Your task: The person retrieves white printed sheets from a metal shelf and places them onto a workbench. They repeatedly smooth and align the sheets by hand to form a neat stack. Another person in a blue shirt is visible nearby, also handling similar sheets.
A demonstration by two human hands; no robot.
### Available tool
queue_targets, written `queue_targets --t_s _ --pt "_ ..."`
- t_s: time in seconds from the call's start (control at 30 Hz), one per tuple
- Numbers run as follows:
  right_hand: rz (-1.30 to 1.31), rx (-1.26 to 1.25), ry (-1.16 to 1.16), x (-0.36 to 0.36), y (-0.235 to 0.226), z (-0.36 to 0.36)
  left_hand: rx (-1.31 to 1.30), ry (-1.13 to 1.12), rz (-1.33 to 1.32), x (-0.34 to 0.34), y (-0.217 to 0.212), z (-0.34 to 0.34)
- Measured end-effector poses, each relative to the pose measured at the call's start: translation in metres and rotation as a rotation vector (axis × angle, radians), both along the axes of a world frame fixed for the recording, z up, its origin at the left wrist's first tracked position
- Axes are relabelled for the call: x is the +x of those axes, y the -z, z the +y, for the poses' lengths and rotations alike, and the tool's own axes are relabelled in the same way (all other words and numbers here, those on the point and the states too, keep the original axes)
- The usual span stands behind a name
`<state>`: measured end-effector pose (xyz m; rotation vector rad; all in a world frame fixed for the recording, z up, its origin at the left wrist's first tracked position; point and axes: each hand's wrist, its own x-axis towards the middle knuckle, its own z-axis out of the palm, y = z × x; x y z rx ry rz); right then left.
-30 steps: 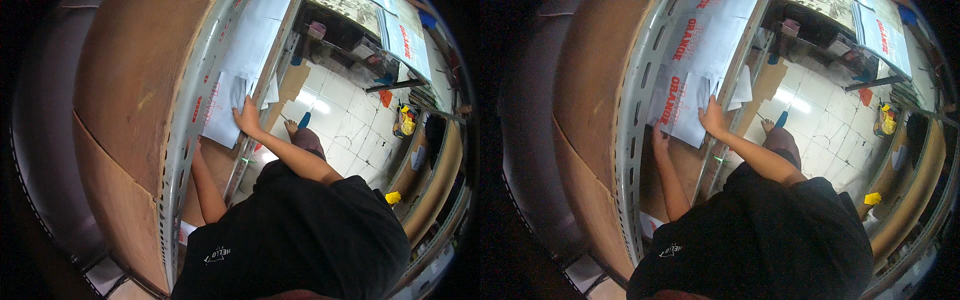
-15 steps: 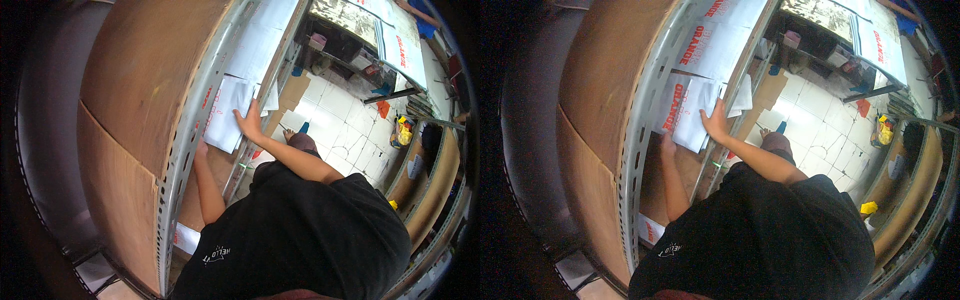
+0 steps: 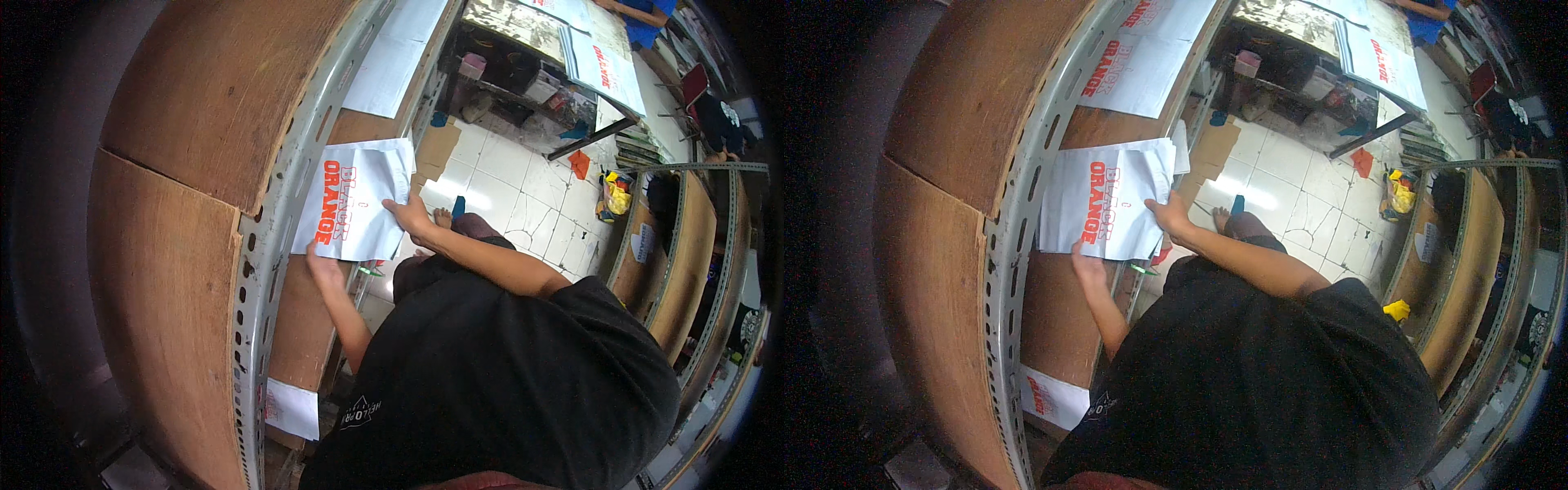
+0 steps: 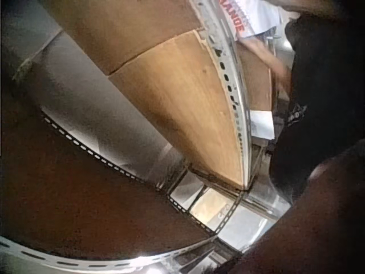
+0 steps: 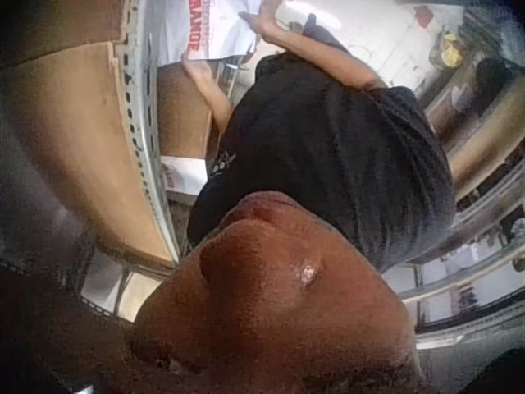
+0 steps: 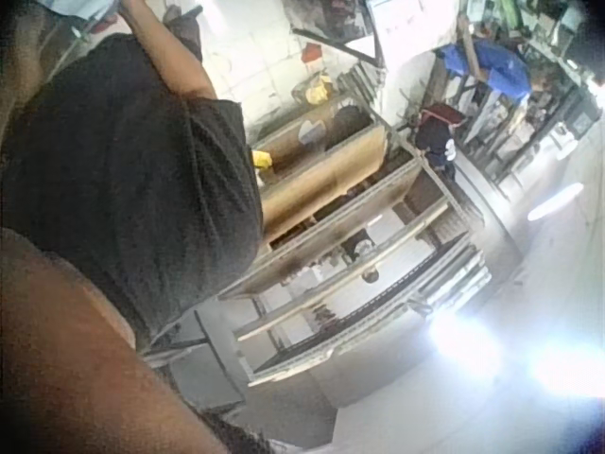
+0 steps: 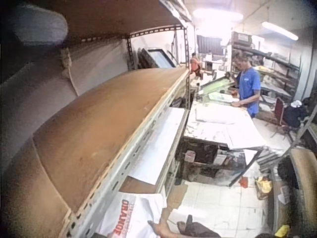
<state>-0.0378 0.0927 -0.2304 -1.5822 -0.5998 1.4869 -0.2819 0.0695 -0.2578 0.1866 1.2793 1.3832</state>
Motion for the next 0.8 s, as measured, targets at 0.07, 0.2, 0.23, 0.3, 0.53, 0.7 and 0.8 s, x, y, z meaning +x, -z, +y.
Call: queue_targets --t_s 0.07,0.2,0.23,0.3,0.53,0.7,0.8 --pt "-0.048 0.043 -0.042 0.011 -0.003 0.006 0.018 -0.066 -0.01 -0.021 0.003 0.023" --pt "-0.227 0.249 -0.016 0.029 -0.008 0.02 0.021 -0.148 0.393 -0.032 0.002 0.061" --pt "-0.186 0.298 -0.009 0.031 -0.008 0.024 0.044 -0.173 0.517 -0.03 -0.001 0.069" --pt "-0.111 0.391 0.016 0.037 -0.021 0.037 0.168 -0.237 0.664 0.003 -0.039 0.088" --pt "0.054 0.538 0.081 0.088 -0.08 0.155 0.39 -0.219 0.507 0.032 -0.093 0.251" --pt "0.149 0.426 0.149 0.117 -0.05 0.252 0.285 -0.086 0.446 0.041 -0.073 0.343" --pt "-0.081 0.227 0.118 0.124 -0.018 0.286 0.146 -0.016 0.441 0.044 -0.052 0.38"
